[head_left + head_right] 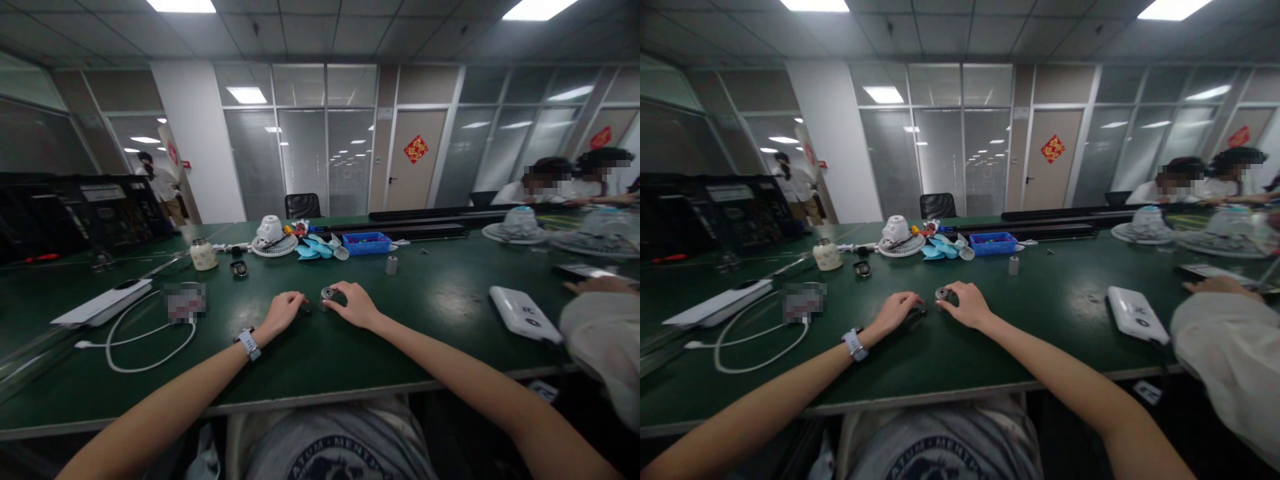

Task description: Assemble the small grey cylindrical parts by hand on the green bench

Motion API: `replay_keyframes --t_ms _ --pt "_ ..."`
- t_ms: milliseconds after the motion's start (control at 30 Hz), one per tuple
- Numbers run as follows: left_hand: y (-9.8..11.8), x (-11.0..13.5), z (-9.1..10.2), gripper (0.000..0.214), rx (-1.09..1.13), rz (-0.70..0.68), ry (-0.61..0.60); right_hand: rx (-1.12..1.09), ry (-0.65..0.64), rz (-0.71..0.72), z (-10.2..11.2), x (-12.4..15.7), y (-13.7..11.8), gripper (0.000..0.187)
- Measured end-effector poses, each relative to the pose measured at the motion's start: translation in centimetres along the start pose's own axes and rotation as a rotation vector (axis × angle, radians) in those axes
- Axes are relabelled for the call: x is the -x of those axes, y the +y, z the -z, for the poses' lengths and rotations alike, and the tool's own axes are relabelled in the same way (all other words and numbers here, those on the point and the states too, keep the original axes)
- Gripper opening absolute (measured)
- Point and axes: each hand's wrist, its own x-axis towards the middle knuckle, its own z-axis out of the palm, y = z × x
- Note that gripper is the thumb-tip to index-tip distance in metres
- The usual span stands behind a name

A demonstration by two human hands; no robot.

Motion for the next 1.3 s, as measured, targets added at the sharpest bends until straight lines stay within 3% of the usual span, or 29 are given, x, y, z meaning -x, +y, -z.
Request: replay_keyframes --t_ms 133,367,600,767,933,1133,1300 --pt "0.2 0.1 0.2 0.043 0.006 0.019 0.015 -0.221 -0.003 -0.169 0.1 -0.2 0.5 0.034" --pt "0.8 0.4 0.6 0.045 0.022 0.013 0.013 -0.8 -0.038 -0.537 0.1 -1.1 1.6 0.022" --pt "0.2 0.3 0.3 0.043 0.049 -0.006 -0.006 -0.992 0.037 -0.864 0.6 -1.4 2.0 0.029" --pt "-0.3 0.1 0.0 0.047 0.048 -0.01 0.009 -0.808 0.17 -0.78 1.3 -2.0 3.9 0.029" --pt "-0.3 0.1 -0.1 0.044 0.056 -0.009 0.024 -0.353 0.314 -0.722 1.9 -2.2 8.1 0.039" --pt "-0.5 0.1 -0.2 0.041 0.101 -0.017 0.016 0.162 0.22 -0.684 3.0 -1.5 10.6 0.044" --pt "-0.2 0.2 -0.1 0.039 0.118 -0.007 0.005 0.331 0.084 -0.682 3.0 -1.4 10.4 0.048"
